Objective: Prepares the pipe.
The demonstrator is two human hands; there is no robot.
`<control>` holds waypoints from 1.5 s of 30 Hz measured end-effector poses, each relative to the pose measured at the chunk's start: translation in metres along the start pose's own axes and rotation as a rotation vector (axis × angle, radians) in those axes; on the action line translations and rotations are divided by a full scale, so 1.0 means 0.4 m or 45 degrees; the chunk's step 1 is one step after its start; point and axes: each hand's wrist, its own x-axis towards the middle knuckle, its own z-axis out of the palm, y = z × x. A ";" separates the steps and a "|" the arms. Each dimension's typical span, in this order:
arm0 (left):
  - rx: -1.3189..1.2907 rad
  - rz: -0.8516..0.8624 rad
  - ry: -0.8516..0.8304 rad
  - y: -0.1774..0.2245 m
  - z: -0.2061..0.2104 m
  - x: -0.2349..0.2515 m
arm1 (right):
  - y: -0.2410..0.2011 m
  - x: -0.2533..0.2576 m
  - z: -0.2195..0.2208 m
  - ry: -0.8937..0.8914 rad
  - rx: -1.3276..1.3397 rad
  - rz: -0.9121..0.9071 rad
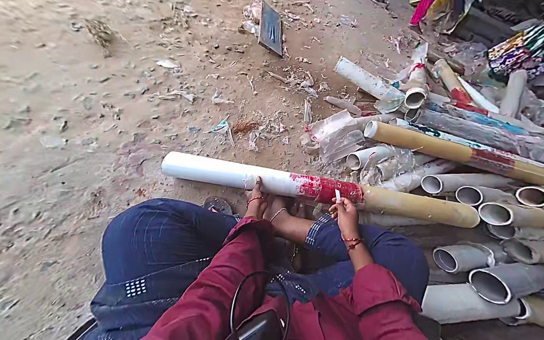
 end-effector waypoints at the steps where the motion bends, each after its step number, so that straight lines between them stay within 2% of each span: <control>1: 0.130 0.043 0.031 0.007 0.002 -0.009 | -0.001 0.001 0.001 0.010 -0.011 -0.001; 4: 0.735 0.161 0.223 0.094 0.007 -0.082 | -0.012 0.008 0.004 0.025 -0.148 -0.016; 5: 0.779 0.184 0.272 0.142 0.014 -0.104 | -0.015 0.015 0.009 0.010 -0.245 -0.053; 7: 0.492 0.290 0.257 0.252 0.031 -0.139 | -0.032 0.031 0.029 -0.073 -0.455 -0.157; 9: 0.214 0.421 0.010 0.381 0.025 -0.201 | -0.077 0.041 0.068 -0.209 -0.652 -0.242; 12: 0.116 0.850 -0.310 0.529 -0.042 -0.268 | -0.169 0.076 0.180 -0.429 -0.895 -0.357; 14: 0.078 1.032 -0.307 0.560 -0.101 -0.260 | -0.218 0.098 0.275 -0.585 -1.055 -0.439; 15: 0.007 0.978 -0.228 0.558 -0.119 -0.253 | -0.238 0.104 0.322 -0.653 -1.135 -0.491; 17: -0.125 0.603 -0.046 0.544 -0.132 -0.253 | -0.271 0.096 0.403 -0.763 -1.301 -0.595; 19: -0.177 0.294 -0.066 0.533 -0.130 -0.258 | -0.288 0.091 0.464 -0.818 -1.453 -0.728; 20: -0.192 0.230 -0.114 0.531 -0.125 -0.263 | -0.287 0.090 0.485 -0.819 -1.518 -0.808; 25: -0.234 0.307 -0.278 0.550 -0.112 -0.266 | -0.283 0.100 0.537 -0.796 -1.679 -1.041; 30: -0.364 0.038 -0.213 0.562 -0.107 -0.239 | -0.259 0.114 0.555 -0.784 -1.627 -1.314; 41: -0.308 0.094 -0.248 0.543 -0.112 -0.239 | -0.260 0.131 0.517 -0.902 -1.716 -1.368; 45: -0.307 0.066 -0.227 0.541 -0.105 -0.230 | -0.265 0.138 0.485 -0.939 -1.812 -1.271</control>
